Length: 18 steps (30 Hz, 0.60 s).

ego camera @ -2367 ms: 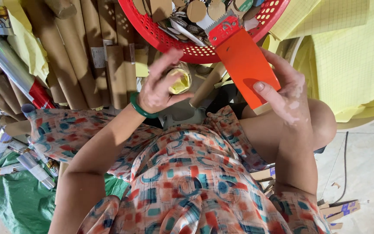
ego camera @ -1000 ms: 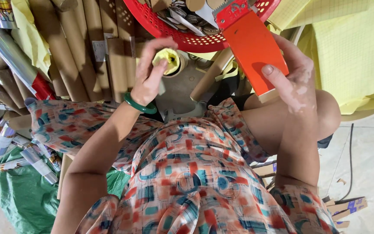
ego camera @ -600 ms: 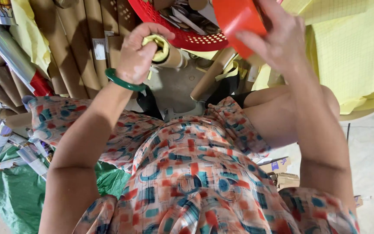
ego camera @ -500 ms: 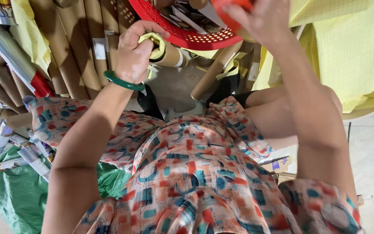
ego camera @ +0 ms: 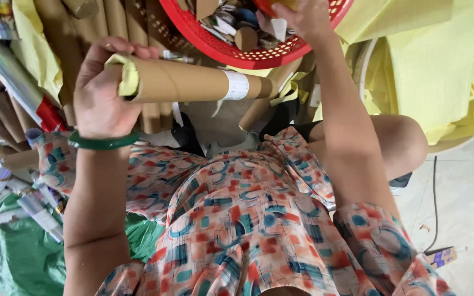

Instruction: The recorder is packing rolled items into cardboard tubes and sealing them with tape.

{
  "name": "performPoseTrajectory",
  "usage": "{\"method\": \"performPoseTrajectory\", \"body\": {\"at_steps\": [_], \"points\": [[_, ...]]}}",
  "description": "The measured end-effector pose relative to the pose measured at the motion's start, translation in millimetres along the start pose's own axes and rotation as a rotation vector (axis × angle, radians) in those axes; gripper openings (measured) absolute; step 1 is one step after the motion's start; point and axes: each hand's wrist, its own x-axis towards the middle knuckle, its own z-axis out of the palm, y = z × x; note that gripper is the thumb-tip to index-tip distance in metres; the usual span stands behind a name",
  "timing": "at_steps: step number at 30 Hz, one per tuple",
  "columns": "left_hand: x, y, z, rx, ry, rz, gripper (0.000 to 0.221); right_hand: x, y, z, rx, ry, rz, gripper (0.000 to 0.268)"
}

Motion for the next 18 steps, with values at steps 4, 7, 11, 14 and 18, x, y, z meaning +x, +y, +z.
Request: {"method": "performPoseTrajectory", "body": {"at_steps": [4,7,11,14,18], "points": [[-2,6,9,-0.023,0.006,0.017,0.028,-53,6,-78,0.288,0.341,-0.222,0.046],[3,5,20,-0.096,-0.007,0.038,0.025,-92,0,-119,0.421,0.188,0.052,0.039],[10,-14,22,-0.253,-0.036,0.094,0.018,-113,-5,-124,0.291,0.016,0.511,0.045],[-3,-26,36,-0.329,0.004,0.137,0.014,-113,19,-96,0.442,0.055,0.565,0.040],[-29,-30,72,-0.176,0.060,0.232,0.008,-106,7,-81,1.079,0.165,0.534,0.037]]}}
